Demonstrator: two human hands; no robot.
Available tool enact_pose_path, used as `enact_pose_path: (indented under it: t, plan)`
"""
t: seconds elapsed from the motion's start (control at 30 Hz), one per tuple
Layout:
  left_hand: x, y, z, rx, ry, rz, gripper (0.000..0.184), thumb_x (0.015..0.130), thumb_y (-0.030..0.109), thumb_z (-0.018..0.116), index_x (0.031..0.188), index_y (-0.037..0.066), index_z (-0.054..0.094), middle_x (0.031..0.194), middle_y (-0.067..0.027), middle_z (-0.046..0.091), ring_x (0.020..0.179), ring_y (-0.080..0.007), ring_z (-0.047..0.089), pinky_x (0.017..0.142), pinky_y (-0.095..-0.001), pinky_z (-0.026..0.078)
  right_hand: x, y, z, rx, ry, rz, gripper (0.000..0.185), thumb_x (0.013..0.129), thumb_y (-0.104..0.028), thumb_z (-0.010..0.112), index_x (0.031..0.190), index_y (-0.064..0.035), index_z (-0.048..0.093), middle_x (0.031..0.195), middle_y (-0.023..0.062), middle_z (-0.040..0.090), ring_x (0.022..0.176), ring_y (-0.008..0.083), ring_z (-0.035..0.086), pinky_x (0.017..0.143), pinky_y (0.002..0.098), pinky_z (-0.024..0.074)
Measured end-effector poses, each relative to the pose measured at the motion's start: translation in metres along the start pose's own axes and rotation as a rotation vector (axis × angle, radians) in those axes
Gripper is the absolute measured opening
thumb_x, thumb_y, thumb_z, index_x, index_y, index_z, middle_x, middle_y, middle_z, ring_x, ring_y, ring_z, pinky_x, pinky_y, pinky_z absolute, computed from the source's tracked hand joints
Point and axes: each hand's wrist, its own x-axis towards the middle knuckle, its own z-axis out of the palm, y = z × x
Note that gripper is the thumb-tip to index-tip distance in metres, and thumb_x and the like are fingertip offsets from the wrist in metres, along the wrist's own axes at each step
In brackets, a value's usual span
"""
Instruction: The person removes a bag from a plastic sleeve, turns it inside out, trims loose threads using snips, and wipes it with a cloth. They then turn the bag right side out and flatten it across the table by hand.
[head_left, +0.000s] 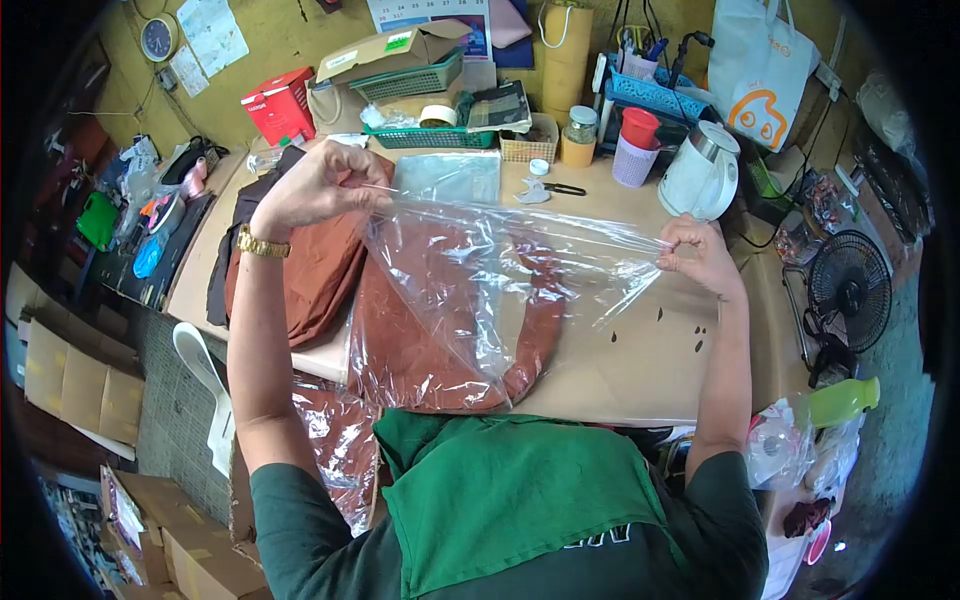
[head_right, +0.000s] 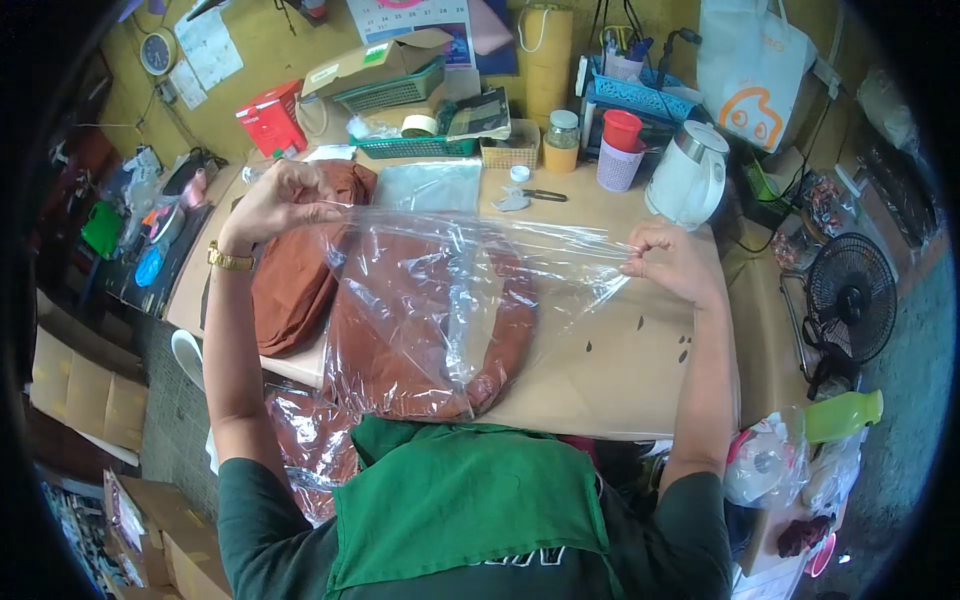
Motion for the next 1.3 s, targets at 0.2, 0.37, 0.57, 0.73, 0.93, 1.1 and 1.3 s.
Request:
enact_pose_path:
  t: [0.2, 0.37, 0.57, 0.73, 0.93, 1.1, 1.3]
  plan:
    - [0.007, -0.001, -0.005, -0.305, -0.077, 0.275, 0.026, 0.082, 0.024, 0.081, 0.075, 0.004, 0.066, 0.089, -0.0038, 0.063, 0.082, -0.0109, 0.055, 0.072, -0.0269, 0.044, 0.002, 0.012, 0.009, 0.110, 0.143, 0.115, 0.030, 0.074, -0.019, 0.083, 0.074, -0.0010, 0.059, 0.081, 0.0017, 0.057, 0.080, 0.0120, 0.052, 0.073, 0.0277, 0.0412]
    - [0.010, -0.004, 0.004, -0.693, -0.036, 0.399, 0.034, 0.078, 0.037, 0.082, 0.073, 0.009, 0.061, 0.092, -0.0071, 0.058, 0.084, -0.0135, 0.053, 0.078, -0.0299, 0.046, 0.005, 0.032, 0.014, 0.294, 0.215, 0.110, 0.026, 0.079, -0.018, 0.080, 0.077, -0.0020, 0.060, 0.083, 0.0012, 0.054, 0.080, 0.0123, 0.051, 0.074, 0.0273, 0.0406]
    - [0.010, 0.010, -0.011, 0.317, 0.170, 0.117, 0.028, 0.079, 0.027, 0.079, 0.075, 0.003, 0.067, 0.086, -0.0030, 0.056, 0.084, -0.0182, 0.053, 0.079, -0.0329, 0.044, -0.006, 0.029, 0.006, 0.734, 0.263, 0.007, 0.023, 0.079, -0.017, 0.079, 0.072, -0.0066, 0.059, 0.093, 0.0028, 0.054, 0.087, 0.0132, 0.051, 0.079, 0.0274, 0.0392]
    - [0.011, -0.003, -0.018, 0.628, 0.338, 0.244, 0.030, 0.080, 0.028, 0.078, 0.078, 0.001, 0.067, 0.094, -0.0073, 0.056, 0.092, -0.0206, 0.056, 0.083, -0.0328, 0.045, -0.006, 0.021, 0.005, 0.816, 0.261, -0.127, 0.033, 0.076, -0.028, 0.081, 0.070, -0.0097, 0.054, 0.106, 0.0062, 0.053, 0.095, 0.0161, 0.051, 0.089, 0.0310, 0.0381]
    - [0.007, -0.014, -0.016, -0.352, 0.283, 0.183, 0.021, 0.087, 0.024, 0.073, 0.088, 0.005, 0.063, 0.109, -0.0065, 0.059, 0.105, -0.0217, 0.054, 0.096, -0.0350, 0.042, -0.005, 0.024, 0.016, 0.802, 0.309, -0.041, 0.029, 0.080, -0.028, 0.077, 0.075, -0.0106, 0.055, 0.112, 0.0083, 0.054, 0.103, 0.0190, 0.051, 0.097, 0.0360, 0.0373]
    - [0.034, -0.019, 0.051, -1.022, 0.473, 0.457, 0.019, 0.094, 0.032, 0.063, 0.089, 0.014, 0.058, 0.103, -0.0086, 0.060, 0.102, -0.0183, 0.055, 0.093, -0.0353, 0.045, 0.019, -0.022, 0.065, 1.523, 0.947, 0.035, 0.017, 0.097, -0.026, 0.061, 0.091, -0.0105, 0.057, 0.085, 0.0042, 0.057, 0.088, 0.0138, 0.055, 0.086, 0.0327, 0.0447]
    - [0.042, 0.039, 0.145, -0.712, 0.321, 0.087, 0.050, 0.086, -0.003, 0.067, 0.127, 0.010, 0.042, 0.075, 0.0074, 0.050, 0.062, -0.0018, 0.044, 0.053, -0.0197, 0.034, 0.033, -0.056, 0.111, 0.898, 0.570, 0.143, 0.020, 0.098, -0.028, 0.062, 0.105, -0.0091, 0.063, 0.065, -0.0097, 0.037, 0.054, 0.0005, 0.034, 0.049, 0.0190, 0.0269]
